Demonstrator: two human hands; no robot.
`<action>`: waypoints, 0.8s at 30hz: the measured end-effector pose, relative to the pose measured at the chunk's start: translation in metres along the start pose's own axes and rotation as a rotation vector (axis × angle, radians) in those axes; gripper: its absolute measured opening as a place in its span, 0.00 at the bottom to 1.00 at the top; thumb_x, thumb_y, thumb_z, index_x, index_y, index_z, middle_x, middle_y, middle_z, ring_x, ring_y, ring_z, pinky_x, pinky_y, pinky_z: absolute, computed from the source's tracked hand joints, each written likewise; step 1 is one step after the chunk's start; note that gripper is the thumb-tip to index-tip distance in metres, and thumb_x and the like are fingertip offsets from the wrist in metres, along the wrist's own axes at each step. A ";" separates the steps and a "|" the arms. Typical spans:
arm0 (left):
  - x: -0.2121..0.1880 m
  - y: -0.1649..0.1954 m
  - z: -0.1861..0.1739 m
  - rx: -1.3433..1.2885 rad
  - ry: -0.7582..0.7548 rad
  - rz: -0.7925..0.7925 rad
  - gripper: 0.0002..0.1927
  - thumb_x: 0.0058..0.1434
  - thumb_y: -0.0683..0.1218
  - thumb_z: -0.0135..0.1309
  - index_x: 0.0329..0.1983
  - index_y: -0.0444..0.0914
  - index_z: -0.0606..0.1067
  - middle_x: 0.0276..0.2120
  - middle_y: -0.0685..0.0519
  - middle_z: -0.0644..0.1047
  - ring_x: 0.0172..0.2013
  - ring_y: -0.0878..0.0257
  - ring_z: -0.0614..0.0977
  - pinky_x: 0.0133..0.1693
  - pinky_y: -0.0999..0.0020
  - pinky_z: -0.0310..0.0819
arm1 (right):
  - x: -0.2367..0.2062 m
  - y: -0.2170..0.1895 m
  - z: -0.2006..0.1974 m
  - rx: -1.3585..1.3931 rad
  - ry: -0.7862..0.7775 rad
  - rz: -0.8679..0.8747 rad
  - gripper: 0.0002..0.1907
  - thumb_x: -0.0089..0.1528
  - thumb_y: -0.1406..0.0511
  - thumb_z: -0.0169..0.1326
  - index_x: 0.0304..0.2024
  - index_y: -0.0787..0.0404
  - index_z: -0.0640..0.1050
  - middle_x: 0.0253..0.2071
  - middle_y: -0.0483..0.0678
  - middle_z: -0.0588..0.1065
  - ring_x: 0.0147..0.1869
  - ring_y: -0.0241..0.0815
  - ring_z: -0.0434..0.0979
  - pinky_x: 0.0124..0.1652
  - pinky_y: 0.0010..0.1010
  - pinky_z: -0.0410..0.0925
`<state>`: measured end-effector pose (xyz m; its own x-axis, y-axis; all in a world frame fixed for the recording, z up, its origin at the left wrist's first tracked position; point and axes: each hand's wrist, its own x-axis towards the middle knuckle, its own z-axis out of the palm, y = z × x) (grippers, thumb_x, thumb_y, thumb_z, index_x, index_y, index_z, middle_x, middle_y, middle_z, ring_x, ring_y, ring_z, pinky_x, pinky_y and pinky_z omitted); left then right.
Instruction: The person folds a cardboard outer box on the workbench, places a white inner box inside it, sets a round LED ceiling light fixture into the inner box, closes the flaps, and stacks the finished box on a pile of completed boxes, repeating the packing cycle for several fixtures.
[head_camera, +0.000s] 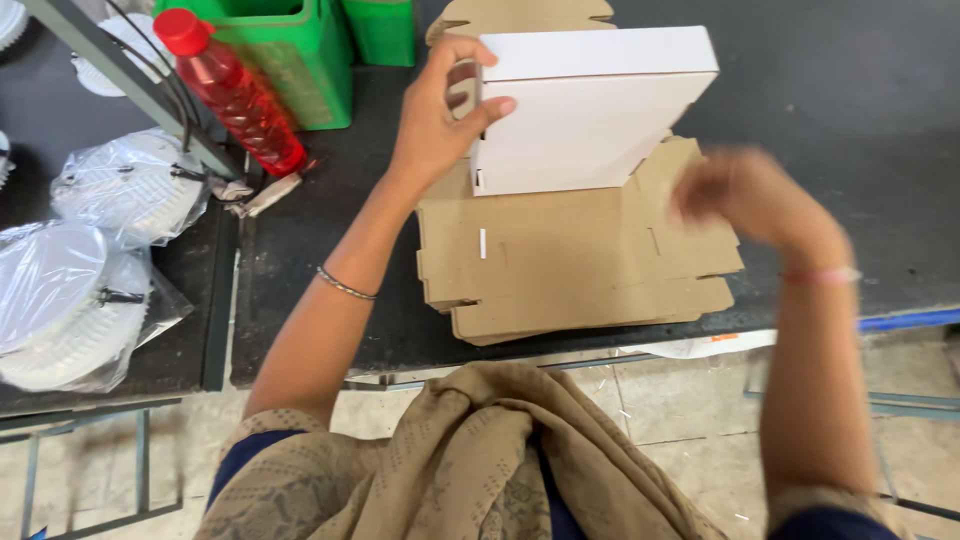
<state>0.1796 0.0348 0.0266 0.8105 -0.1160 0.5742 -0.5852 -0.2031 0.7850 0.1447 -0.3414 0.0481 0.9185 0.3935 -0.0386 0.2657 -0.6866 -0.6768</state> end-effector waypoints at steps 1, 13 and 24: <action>0.002 0.001 0.000 -0.045 -0.014 0.015 0.26 0.62 0.47 0.71 0.55 0.43 0.68 0.57 0.58 0.72 0.60 0.56 0.79 0.55 0.58 0.79 | -0.018 -0.005 -0.007 -0.143 -0.330 0.040 0.07 0.55 0.70 0.62 0.35 0.62 0.85 0.32 0.45 0.83 0.37 0.37 0.85 0.43 0.32 0.77; -0.015 0.035 0.058 0.212 0.240 0.145 0.28 0.61 0.47 0.73 0.60 0.46 0.72 0.51 0.54 0.70 0.50 0.60 0.76 0.50 0.65 0.75 | 0.019 -0.085 0.153 -0.063 0.329 0.000 0.18 0.59 0.56 0.64 0.36 0.64 0.77 0.30 0.54 0.79 0.32 0.50 0.81 0.33 0.39 0.71; -0.009 0.069 0.073 0.004 0.026 0.001 0.31 0.59 0.42 0.73 0.64 0.44 0.73 0.52 0.49 0.81 0.49 0.58 0.84 0.51 0.69 0.81 | -0.061 -0.057 0.133 0.319 -0.327 -0.017 0.16 0.62 0.55 0.59 0.45 0.59 0.81 0.37 0.45 0.83 0.39 0.40 0.84 0.40 0.31 0.75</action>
<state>0.1338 -0.0489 0.0587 0.8090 -0.0913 0.5807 -0.5858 -0.2073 0.7835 0.0340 -0.2447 -0.0087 0.7606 0.6104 -0.2211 0.1289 -0.4759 -0.8700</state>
